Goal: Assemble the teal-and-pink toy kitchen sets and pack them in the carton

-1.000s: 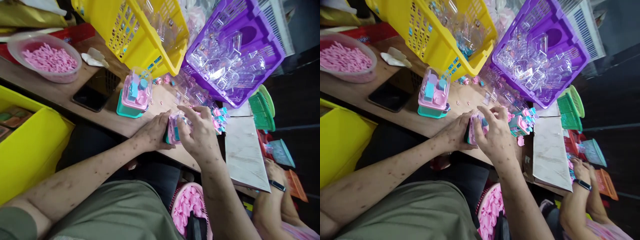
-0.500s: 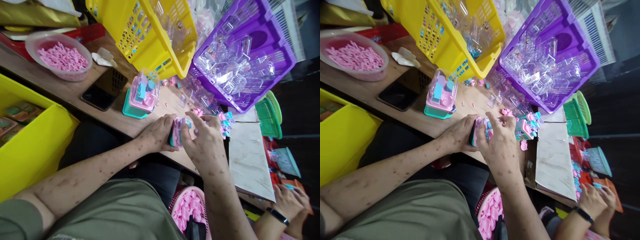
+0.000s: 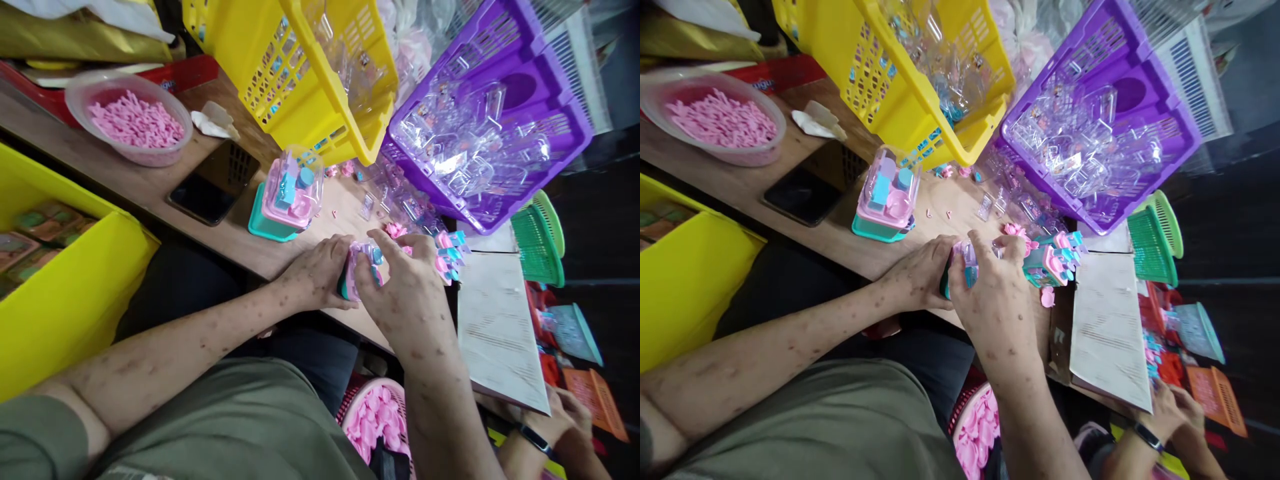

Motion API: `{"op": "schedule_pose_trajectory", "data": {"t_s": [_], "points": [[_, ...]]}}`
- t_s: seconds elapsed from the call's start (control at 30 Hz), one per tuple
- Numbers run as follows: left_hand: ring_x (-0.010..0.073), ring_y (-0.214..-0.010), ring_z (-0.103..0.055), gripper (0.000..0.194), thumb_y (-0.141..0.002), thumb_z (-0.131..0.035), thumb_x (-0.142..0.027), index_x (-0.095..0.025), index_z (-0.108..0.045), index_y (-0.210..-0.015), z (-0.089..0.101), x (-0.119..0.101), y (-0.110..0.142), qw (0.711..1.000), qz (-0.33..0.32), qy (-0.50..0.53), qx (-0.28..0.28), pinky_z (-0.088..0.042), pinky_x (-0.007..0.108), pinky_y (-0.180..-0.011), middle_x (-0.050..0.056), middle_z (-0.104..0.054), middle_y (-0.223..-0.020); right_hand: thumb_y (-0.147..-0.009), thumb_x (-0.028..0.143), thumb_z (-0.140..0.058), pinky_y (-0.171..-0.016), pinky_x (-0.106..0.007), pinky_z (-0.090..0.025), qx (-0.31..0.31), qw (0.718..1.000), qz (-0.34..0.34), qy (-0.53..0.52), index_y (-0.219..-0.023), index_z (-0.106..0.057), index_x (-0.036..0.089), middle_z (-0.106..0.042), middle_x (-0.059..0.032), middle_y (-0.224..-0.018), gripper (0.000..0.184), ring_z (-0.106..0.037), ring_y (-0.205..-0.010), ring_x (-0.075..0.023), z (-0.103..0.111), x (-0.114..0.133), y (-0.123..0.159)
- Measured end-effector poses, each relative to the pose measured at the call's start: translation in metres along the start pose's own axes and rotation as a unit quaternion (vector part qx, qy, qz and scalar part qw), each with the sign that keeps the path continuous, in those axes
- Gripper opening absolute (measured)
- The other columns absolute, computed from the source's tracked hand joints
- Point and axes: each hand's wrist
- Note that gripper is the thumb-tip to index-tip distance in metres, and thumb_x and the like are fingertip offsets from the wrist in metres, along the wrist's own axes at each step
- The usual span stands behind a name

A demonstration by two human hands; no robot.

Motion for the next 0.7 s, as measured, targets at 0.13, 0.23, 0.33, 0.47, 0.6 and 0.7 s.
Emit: {"op": "schedule_pose_trajectory", "data": {"t_s": [0.13,0.23,0.33,0.47,0.6,0.7], "points": [[0.0451,-0.146,-0.061,0.111,-0.069,-0.104,-0.039,-0.019,-0.035,-0.153,0.000,-0.003,0.000,1.000,0.005,-0.018,-0.007,-0.054,0.066,-0.123,0.023,-0.058,-0.152,-0.107,0.040,-0.060,-0.095,-0.060,-0.067,0.010,1.000,0.001,-0.011,-0.145,-0.076,0.017,-0.060,-0.0235,-0.133,0.047,-0.072,-0.114,-0.0380,-0.005,-0.003,-0.001],[0.0461,-0.147,-0.062,0.111,-0.068,-0.104,-0.036,-0.019,-0.035,-0.154,-0.001,-0.002,-0.001,1.000,0.008,-0.014,-0.013,-0.056,0.066,-0.122,0.023,-0.058,-0.153,-0.110,0.041,-0.056,-0.106,-0.063,-0.064,0.006,0.999,-0.004,-0.039,-0.150,-0.071,0.018,-0.059,-0.0230,-0.135,0.049,-0.066,-0.131,-0.0410,-0.013,-0.009,0.004],[0.0464,-0.149,-0.060,0.115,-0.067,-0.104,-0.036,-0.020,-0.034,-0.156,-0.005,0.003,-0.001,1.000,-0.003,-0.010,-0.017,-0.055,0.066,-0.123,0.024,-0.056,-0.155,-0.113,0.042,-0.052,-0.111,-0.065,-0.061,-0.005,0.999,-0.013,-0.050,-0.151,-0.069,0.017,-0.059,-0.0232,-0.134,0.049,-0.065,-0.134,-0.0411,-0.021,-0.014,0.010],[0.0459,-0.149,-0.059,0.115,-0.066,-0.104,-0.040,-0.021,-0.034,-0.155,-0.009,0.009,0.000,1.000,-0.015,-0.001,-0.016,-0.052,0.067,-0.125,0.022,-0.056,-0.154,-0.112,0.038,-0.053,-0.111,-0.063,-0.060,-0.022,0.998,-0.022,-0.050,-0.150,-0.069,0.018,-0.058,-0.0237,-0.135,0.046,-0.063,-0.135,-0.0403,-0.029,-0.013,0.013],[0.0455,-0.149,-0.058,0.110,-0.069,-0.101,-0.042,-0.020,-0.036,-0.155,-0.009,0.009,0.001,1.000,-0.026,-0.003,-0.016,-0.050,0.067,-0.127,0.022,-0.055,-0.153,-0.111,0.036,-0.052,-0.115,-0.065,-0.056,-0.035,0.997,-0.018,-0.066,-0.149,-0.068,0.013,-0.059,-0.0259,-0.133,0.048,-0.060,-0.134,-0.0432,-0.036,-0.009,0.013],[0.0465,-0.149,-0.059,0.113,-0.065,-0.103,-0.041,-0.018,-0.039,-0.155,-0.007,0.007,-0.001,1.000,-0.020,0.009,-0.012,-0.049,0.068,-0.128,0.023,-0.057,-0.153,-0.109,0.039,-0.055,-0.124,-0.072,-0.046,-0.022,0.987,-0.030,-0.158,-0.145,-0.070,0.014,-0.063,-0.0257,-0.134,0.046,-0.055,-0.139,-0.0460,-0.039,-0.015,0.009]]}}
Point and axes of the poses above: each hand's wrist, its own y-axis away from the middle knuckle, its own z-axis out of the back of the hand, x = y × z
